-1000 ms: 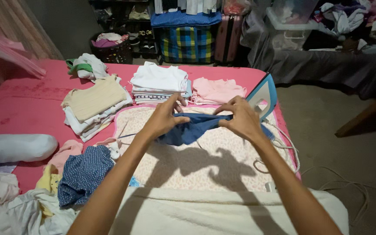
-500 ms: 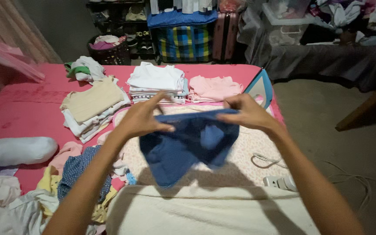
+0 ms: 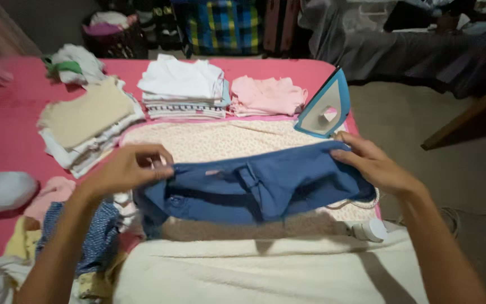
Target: The person irons several small garments, including a pink top and a blue polka-dotted shirt, on a bed. After ironing, the person folds each item and places it in a neat stack. The person also sorts through a pile of other clothes on the bed.
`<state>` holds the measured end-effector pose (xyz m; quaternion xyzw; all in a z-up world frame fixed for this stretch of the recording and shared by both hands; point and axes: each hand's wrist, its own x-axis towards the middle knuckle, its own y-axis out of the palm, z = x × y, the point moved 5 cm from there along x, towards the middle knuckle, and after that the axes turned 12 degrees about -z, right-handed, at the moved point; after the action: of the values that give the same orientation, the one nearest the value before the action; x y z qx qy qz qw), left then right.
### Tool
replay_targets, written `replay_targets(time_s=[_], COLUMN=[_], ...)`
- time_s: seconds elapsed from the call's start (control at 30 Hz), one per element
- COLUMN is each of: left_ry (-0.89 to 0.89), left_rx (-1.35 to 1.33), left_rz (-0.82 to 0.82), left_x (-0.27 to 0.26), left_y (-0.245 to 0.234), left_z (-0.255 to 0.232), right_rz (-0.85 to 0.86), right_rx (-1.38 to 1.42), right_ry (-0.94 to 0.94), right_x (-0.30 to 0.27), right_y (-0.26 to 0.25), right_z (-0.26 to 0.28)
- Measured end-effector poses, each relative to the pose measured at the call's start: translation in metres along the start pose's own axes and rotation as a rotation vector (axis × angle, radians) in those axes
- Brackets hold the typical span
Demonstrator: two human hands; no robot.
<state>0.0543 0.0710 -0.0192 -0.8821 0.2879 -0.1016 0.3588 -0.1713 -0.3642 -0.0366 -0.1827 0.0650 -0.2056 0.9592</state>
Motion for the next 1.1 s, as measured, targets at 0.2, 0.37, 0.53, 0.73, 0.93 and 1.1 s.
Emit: replay_targets(time_s=[0.2, 0.37, 0.53, 0.73, 0.93, 1.1], left_ry=[0.256, 0.250, 0.422, 0.420, 0.402, 0.231], left_rx=[0.117, 0.512, 0.277, 0.379, 0.204, -0.259], left_rz=[-0.388, -0.805, -0.590, -0.130, 0.202, 0.290], left_x=[0.120, 0.154, 0.209, 0.263, 0.301, 0.305], left_y=[0.050, 0.127, 0.223, 0.310, 0.352, 0.377], left_z=[0.063, 0.103, 0.085, 0.054, 0.073, 0.068], right_rz=[-0.177, -0.506, -0.651, -0.568, -0.716, -0.616], right_rx=[-0.010, -0.517, -0.549, -0.537, -0.530, -0.707], right_ry=[0.053, -0.350, -0.350, -0.108, -0.100, -0.080], right_x=[0.116, 0.138, 0.081, 0.052, 0.081, 0.101], right_y=[0.069, 0.117, 0.131, 0.141, 0.114, 0.111], right_z=[-0.107, -0.147, -0.112, -0.105, -0.122, -0.136])
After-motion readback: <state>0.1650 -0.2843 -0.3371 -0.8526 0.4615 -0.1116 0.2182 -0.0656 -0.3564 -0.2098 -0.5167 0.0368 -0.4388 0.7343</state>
